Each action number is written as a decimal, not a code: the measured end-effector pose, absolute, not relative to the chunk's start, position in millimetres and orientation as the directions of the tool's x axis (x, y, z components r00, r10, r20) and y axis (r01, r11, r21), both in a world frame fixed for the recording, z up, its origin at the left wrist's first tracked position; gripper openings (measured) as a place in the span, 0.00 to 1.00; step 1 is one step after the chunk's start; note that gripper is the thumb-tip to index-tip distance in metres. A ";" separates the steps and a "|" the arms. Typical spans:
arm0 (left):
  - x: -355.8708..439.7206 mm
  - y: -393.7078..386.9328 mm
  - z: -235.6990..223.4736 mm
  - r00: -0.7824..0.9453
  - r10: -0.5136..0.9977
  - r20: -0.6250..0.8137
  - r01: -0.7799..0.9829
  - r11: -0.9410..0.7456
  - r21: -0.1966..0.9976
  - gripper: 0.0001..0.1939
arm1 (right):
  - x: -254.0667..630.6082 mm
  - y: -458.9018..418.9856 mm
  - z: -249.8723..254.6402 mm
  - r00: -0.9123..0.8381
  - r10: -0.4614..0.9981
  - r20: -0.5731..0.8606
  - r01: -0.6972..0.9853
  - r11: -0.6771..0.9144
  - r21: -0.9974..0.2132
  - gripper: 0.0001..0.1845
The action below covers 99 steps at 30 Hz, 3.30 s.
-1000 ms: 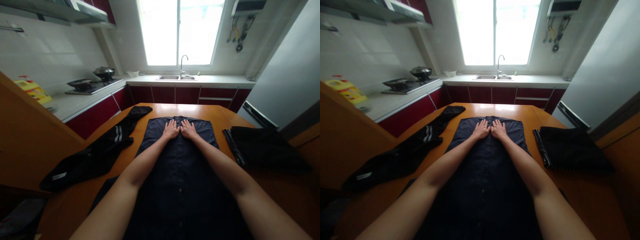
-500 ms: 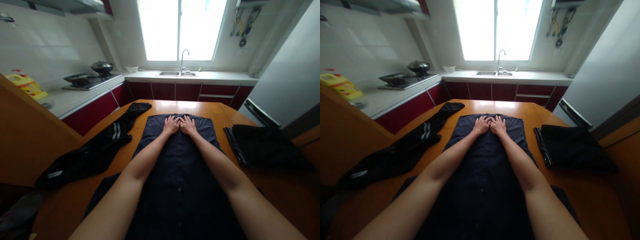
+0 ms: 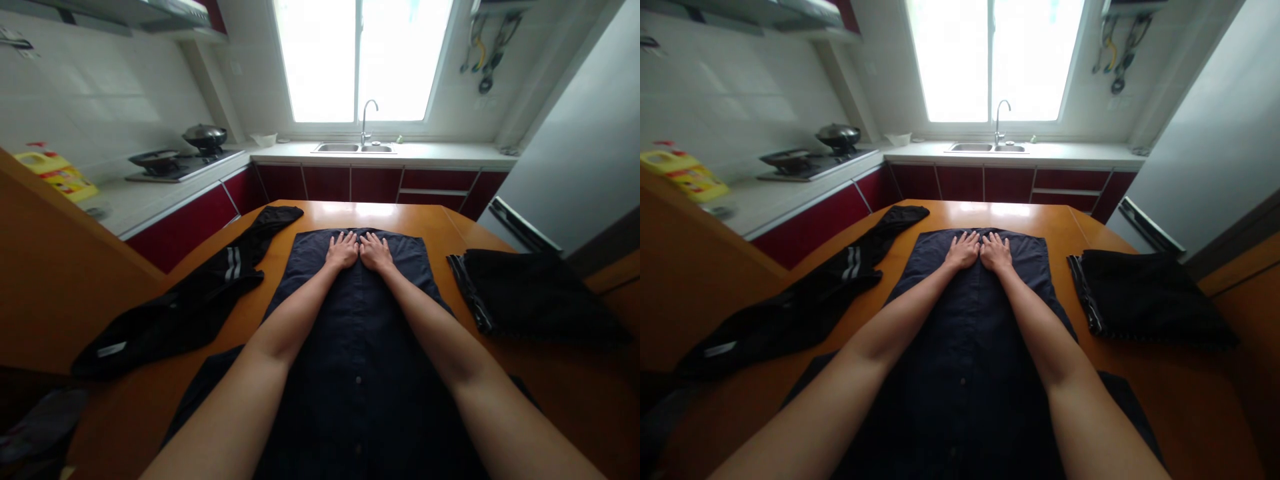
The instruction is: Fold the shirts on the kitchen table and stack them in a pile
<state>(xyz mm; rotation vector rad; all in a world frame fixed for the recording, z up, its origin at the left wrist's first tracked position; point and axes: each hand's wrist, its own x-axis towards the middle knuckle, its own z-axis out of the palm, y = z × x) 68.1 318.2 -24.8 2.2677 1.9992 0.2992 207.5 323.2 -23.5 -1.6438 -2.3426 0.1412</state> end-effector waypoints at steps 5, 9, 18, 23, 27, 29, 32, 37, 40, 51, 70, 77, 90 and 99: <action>67.4 319.1 -23.8 0.118 0.991 0.061 0.973 -0.127 0.191 0.30 | 207.4 303.0 -14.1 -0.322 0.910 0.262 0.899 0.380 -0.216 0.25; 67.3 318.6 -22.8 0.114 0.992 0.059 0.976 -0.123 0.181 0.30 | 210.6 267.7 -15.5 -0.386 0.877 0.287 0.866 0.452 -0.214 0.28; 69.4 317.3 -20.7 0.108 0.992 0.066 0.974 -0.119 0.194 0.30 | 287.9 267.1 -32.0 -0.446 0.892 0.077 0.870 0.452 -0.199 0.35; 69.3 316.0 -19.0 0.106 0.991 0.076 0.972 -0.120 0.204 0.30 | 337.7 319.2 -13.7 -0.131 0.988 0.084 0.978 0.143 -0.152 0.34; 69.4 316.6 -20.5 0.102 0.991 0.086 0.970 -0.118 0.211 0.30 | 307.4 305.9 -14.2 -0.206 0.968 0.144 0.965 0.226 -0.135 0.33; 69.2 316.7 -21.5 0.102 0.990 0.092 0.970 -0.120 0.213 0.29 | 278.0 289.7 -20.0 -0.370 0.919 0.132 0.910 0.388 -0.149 0.33; 68.8 315.6 -22.0 0.101 0.990 0.100 0.969 -0.121 0.216 0.29 | 245.1 278.0 -26.2 -0.533 0.841 0.090 0.821 0.540 -0.187 0.33; 69.0 315.0 -21.7 0.097 0.990 0.102 0.967 -0.118 0.227 0.29 | 254.6 314.6 -19.6 -0.369 0.929 0.036 0.909 0.369 -0.192 0.32; 68.8 316.5 -22.6 0.095 0.990 0.102 0.965 -0.117 0.234 0.29 | 273.0 342.2 -13.0 -0.253 0.966 0.053 0.948 0.259 -0.185 0.32; 71.2 313.1 -22.2 0.048 0.983 0.179 0.960 -0.095 0.263 0.29 | 208.2 317.0 -23.0 -0.386 0.920 0.067 0.896 0.392 -0.210 0.32; 69.9 318.6 -27.7 0.116 0.986 0.122 0.967 -0.141 0.213 0.29 | 202.4 349.9 -24.8 -0.218 0.954 0.205 0.923 0.269 -0.273 0.30; 70.6 317.2 -21.3 0.124 0.988 0.091 0.968 -0.140 0.207 0.30 | 204.0 282.6 -22.0 -0.302 0.927 0.225 0.897 0.356 -0.262 0.29; 73.0 306.0 -9.8 0.110 0.972 0.206 0.957 -0.160 0.243 0.26 | 207.8 200.1 -21.5 -0.386 0.901 0.196 0.876 0.425 -0.229 0.30; 35.7 270.9 -16.6 0.430 0.894 0.125 0.874 -0.447 0.192 0.27 | 207.0 196.5 -20.6 -0.394 0.894 0.213 0.861 0.440 -0.253 0.29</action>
